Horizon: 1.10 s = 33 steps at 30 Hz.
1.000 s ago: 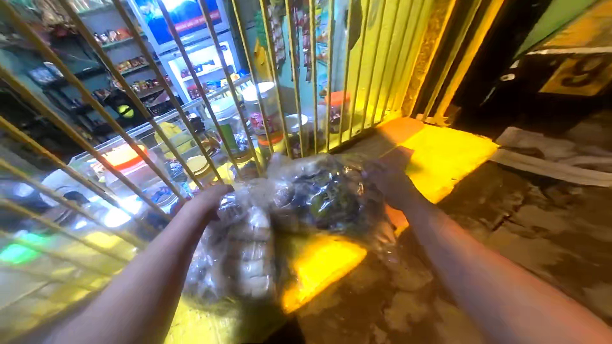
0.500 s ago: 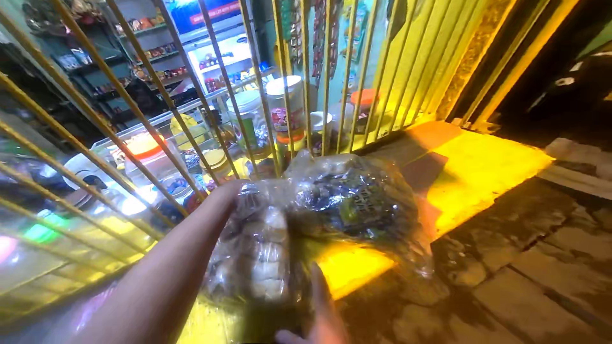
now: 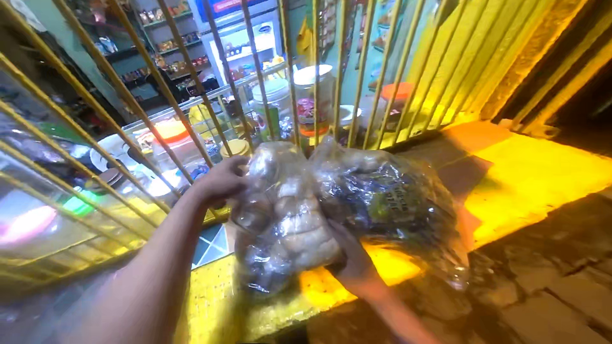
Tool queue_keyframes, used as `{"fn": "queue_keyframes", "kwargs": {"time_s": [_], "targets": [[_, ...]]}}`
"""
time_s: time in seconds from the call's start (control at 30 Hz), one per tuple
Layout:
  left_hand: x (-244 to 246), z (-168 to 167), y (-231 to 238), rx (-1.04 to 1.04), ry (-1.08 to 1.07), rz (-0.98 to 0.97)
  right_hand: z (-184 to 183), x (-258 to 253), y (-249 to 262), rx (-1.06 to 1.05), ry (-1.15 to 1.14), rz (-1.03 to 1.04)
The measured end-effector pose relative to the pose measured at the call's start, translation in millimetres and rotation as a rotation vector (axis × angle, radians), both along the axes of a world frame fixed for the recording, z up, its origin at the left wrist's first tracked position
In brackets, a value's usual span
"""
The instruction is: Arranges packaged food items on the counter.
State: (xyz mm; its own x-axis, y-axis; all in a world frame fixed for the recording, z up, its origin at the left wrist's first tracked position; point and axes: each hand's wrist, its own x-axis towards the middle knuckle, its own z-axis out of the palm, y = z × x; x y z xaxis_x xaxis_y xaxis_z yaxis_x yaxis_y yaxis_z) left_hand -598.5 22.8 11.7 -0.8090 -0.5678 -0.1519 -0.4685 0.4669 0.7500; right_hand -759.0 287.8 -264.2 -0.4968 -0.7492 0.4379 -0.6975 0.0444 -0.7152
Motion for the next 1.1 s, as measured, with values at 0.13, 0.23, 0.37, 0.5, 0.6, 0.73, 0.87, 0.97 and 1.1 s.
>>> {"fn": "queue_keyframes", "kwargs": {"time_s": [0.13, 0.23, 0.37, 0.5, 0.6, 0.73, 0.87, 0.97, 1.1], "targets": [[41.5, -7.5, 12.5, 0.113, 0.697, 0.142, -6.4, -0.1, 2.4, -0.023, -0.034, -0.011], [87.6, -24.3, 20.8, 0.218, 1.181, 0.054, -10.4, -2.4, 2.2, -0.05, -0.028, 0.002], [131.6, -37.2, 31.5, 0.245, 1.393, 0.239, -6.6, -3.4, 6.4, -0.012, -0.009, 0.013], [180.7, -19.5, 33.8, 0.151, 1.056, 0.629, -0.3, -4.3, 6.8, 0.035, -0.019, 0.008], [206.1, -22.6, 37.5, 0.117, 0.63, 0.663, 0.5, -7.8, 8.1, 0.072, 0.002, 0.001], [206.3, -72.8, 50.9, -0.032, 0.447, 0.536, 0.2, -10.6, 9.1, 0.061, -0.006, 0.023], [216.1, -135.3, 45.9, -0.624, 0.278, 0.118, -0.8, -13.4, 10.1, 0.037, -0.015, 0.041], [225.9, -154.5, 52.6, -0.849, 0.077, -0.12, 0.9, -12.3, 7.2, 0.01, -0.014, 0.043], [256.1, -181.1, 80.0, -0.854, -0.255, -0.221, -0.4, -13.1, 8.6, 0.041, -0.014, 0.02]]}}
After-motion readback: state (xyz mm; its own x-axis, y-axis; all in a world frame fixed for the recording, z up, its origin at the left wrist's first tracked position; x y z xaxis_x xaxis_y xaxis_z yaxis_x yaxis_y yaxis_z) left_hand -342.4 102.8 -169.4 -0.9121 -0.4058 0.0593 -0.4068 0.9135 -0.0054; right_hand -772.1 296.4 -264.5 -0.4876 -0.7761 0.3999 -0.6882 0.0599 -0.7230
